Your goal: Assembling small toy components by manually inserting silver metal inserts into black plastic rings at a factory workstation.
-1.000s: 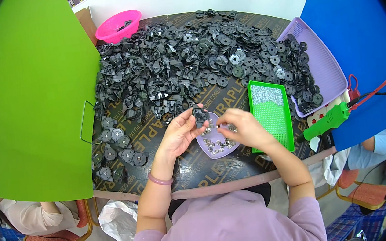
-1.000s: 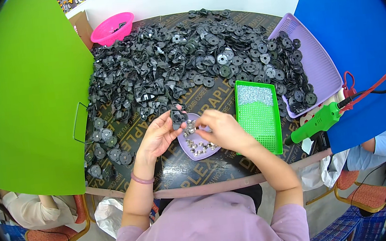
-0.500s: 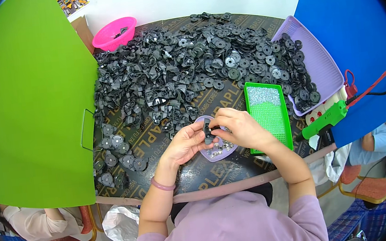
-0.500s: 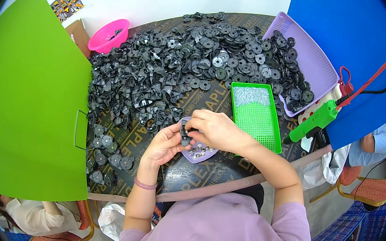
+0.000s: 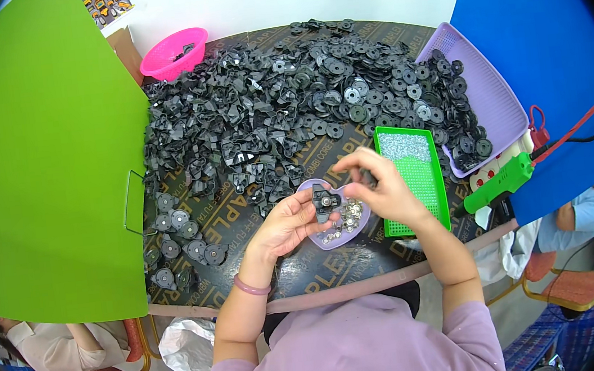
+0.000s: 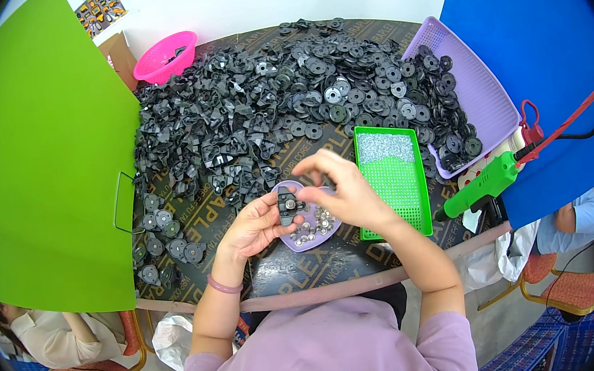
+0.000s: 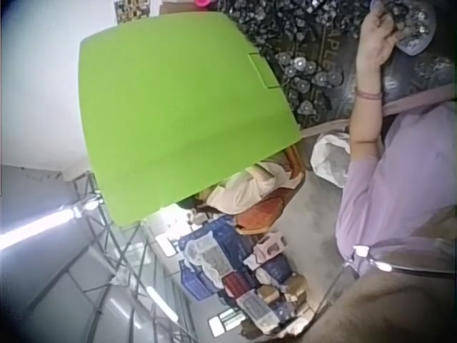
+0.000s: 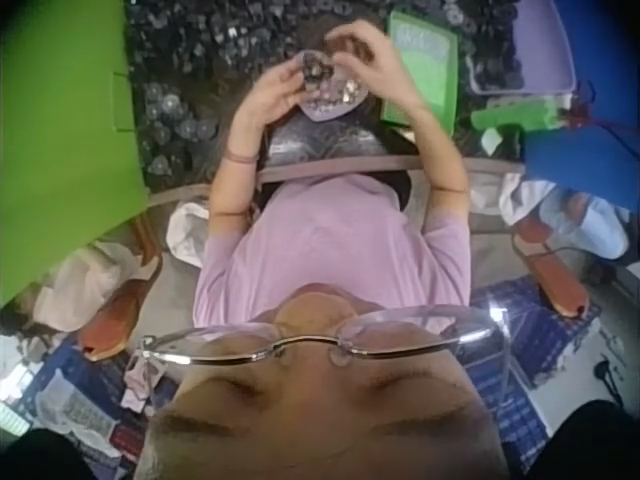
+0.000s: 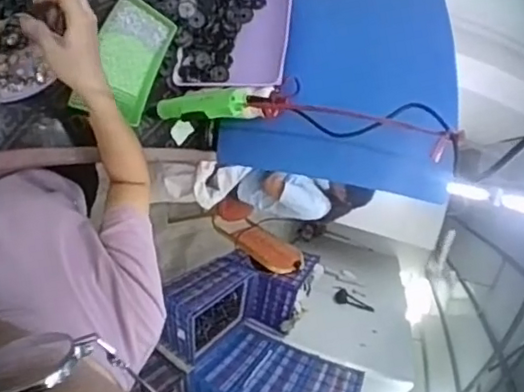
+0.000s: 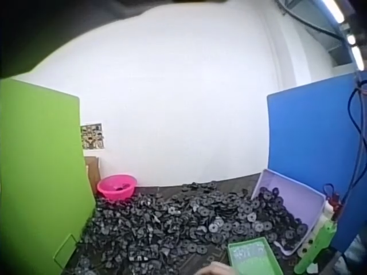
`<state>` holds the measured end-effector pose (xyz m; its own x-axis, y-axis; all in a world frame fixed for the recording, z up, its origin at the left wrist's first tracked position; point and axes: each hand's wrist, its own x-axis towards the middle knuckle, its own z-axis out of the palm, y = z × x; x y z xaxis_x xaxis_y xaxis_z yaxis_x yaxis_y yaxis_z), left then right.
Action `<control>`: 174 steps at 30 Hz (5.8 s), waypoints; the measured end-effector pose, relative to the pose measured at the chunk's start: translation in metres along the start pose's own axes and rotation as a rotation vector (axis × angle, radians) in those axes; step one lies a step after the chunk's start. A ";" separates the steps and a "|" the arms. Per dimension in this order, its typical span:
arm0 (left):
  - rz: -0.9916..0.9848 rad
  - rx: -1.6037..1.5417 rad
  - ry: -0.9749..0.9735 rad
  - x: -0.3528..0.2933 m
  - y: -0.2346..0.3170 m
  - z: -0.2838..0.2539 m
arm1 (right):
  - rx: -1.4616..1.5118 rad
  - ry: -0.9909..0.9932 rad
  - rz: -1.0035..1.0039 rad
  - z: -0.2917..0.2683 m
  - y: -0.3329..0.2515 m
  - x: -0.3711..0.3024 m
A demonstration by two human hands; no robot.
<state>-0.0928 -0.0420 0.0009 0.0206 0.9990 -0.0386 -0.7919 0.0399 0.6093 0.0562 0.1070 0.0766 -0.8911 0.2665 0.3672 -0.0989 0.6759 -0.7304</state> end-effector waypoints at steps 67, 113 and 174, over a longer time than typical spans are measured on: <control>0.327 1.230 1.049 -0.141 -0.015 0.034 | -0.003 0.130 0.021 0.015 0.019 -0.053; 0.356 0.211 0.273 -0.014 0.011 0.013 | 0.406 0.123 0.306 0.019 0.031 -0.022; 0.547 -0.136 0.336 -0.017 -0.044 0.050 | 0.637 0.305 0.265 0.057 -0.008 0.000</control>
<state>-0.0276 -0.0600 0.0143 -0.5816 0.8134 -0.0105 -0.7045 -0.4972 0.5065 0.0321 0.0630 0.0495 -0.7675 0.6061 0.2087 -0.2183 0.0590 -0.9741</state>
